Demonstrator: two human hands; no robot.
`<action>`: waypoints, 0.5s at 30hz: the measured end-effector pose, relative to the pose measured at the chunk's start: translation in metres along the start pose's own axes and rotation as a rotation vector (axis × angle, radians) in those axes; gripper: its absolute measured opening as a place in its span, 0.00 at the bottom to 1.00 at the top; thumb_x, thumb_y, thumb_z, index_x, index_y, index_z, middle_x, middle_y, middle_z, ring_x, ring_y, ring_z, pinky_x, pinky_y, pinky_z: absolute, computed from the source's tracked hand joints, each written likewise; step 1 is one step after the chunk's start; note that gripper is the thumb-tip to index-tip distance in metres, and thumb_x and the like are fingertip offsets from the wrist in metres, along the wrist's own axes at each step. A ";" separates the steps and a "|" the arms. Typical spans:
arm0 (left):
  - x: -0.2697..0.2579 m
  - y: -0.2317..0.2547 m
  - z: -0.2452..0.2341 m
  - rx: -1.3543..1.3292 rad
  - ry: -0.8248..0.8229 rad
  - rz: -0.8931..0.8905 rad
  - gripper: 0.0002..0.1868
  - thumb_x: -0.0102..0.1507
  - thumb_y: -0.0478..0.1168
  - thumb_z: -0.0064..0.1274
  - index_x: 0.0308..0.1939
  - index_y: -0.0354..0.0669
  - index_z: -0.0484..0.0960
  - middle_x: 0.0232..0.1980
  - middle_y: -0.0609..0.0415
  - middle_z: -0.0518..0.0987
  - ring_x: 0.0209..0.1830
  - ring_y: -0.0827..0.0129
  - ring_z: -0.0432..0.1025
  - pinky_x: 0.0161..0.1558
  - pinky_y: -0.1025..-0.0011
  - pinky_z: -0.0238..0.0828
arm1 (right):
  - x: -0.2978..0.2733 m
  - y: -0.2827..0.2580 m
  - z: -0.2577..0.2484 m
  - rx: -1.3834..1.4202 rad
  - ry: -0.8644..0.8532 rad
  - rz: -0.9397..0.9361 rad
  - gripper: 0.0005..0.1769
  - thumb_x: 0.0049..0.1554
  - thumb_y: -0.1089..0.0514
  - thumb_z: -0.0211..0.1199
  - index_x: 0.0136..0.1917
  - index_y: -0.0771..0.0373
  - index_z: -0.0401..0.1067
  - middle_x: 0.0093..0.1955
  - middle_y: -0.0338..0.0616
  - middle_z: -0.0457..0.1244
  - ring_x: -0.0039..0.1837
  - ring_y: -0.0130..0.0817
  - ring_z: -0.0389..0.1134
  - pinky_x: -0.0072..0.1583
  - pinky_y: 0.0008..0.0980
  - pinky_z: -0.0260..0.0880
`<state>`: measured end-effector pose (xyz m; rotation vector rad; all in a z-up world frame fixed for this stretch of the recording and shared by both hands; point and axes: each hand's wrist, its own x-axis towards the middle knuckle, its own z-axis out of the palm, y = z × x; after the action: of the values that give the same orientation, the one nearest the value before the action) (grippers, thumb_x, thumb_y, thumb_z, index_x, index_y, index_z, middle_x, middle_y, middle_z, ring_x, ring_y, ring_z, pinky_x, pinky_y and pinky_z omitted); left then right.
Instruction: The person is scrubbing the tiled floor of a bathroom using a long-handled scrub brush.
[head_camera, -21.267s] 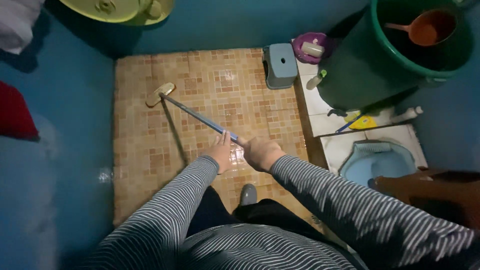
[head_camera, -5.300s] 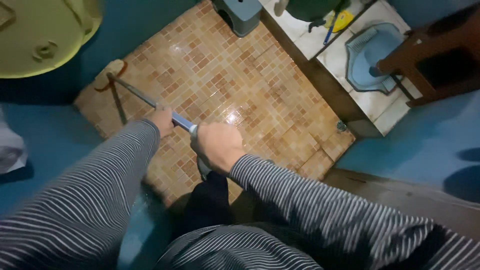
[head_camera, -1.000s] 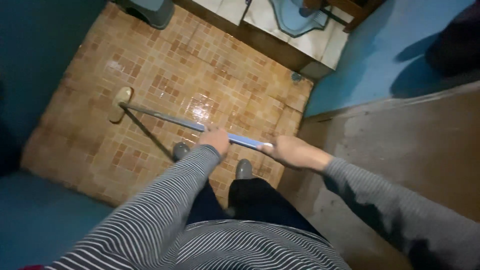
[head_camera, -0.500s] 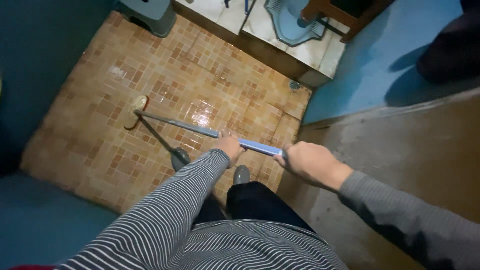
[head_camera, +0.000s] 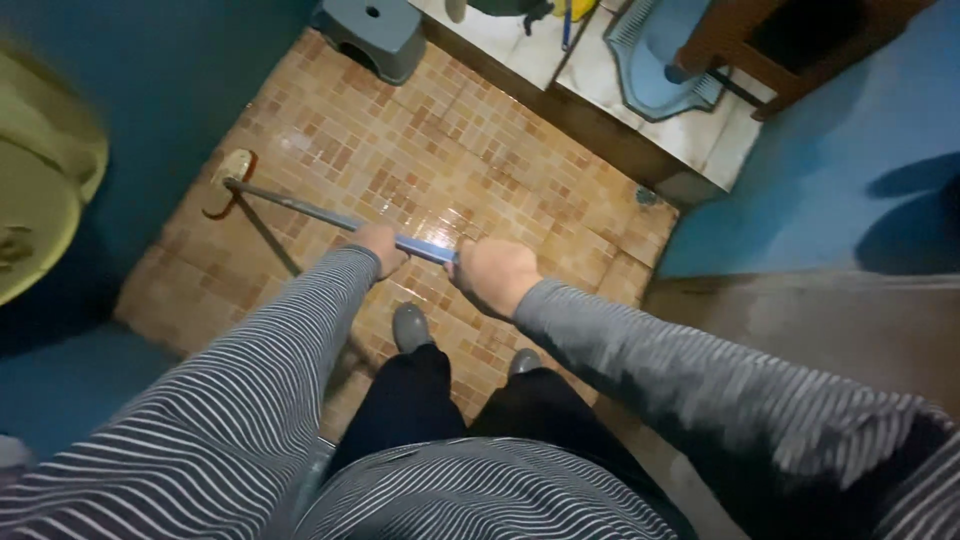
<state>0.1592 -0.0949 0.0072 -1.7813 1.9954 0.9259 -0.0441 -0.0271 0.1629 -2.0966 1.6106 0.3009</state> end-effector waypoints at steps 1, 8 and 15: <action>-0.001 -0.009 -0.007 -0.001 0.002 -0.006 0.24 0.61 0.55 0.60 0.56 0.48 0.83 0.54 0.42 0.82 0.55 0.50 0.77 0.57 0.55 0.74 | 0.010 -0.009 0.002 0.000 0.000 -0.006 0.26 0.64 0.39 0.49 0.46 0.61 0.76 0.40 0.55 0.70 0.45 0.53 0.73 0.47 0.52 0.73; -0.005 -0.051 -0.015 -0.098 -0.045 -0.019 0.22 0.61 0.52 0.58 0.53 0.43 0.84 0.48 0.39 0.85 0.48 0.50 0.82 0.52 0.55 0.79 | 0.041 -0.041 0.032 0.003 -0.001 0.020 0.25 0.64 0.41 0.51 0.48 0.64 0.76 0.43 0.54 0.71 0.47 0.51 0.74 0.49 0.50 0.74; 0.061 -0.079 0.084 -0.041 0.295 0.298 0.27 0.61 0.50 0.56 0.56 0.32 0.77 0.52 0.24 0.77 0.51 0.36 0.74 0.53 0.50 0.72 | 0.017 -0.031 0.024 -0.045 0.010 0.112 0.26 0.63 0.38 0.53 0.48 0.63 0.76 0.44 0.52 0.71 0.47 0.49 0.75 0.47 0.48 0.75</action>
<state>0.2086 -0.0892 -0.1138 -1.7573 2.4959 0.8296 -0.0072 -0.0238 0.1414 -2.0473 1.7457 0.3675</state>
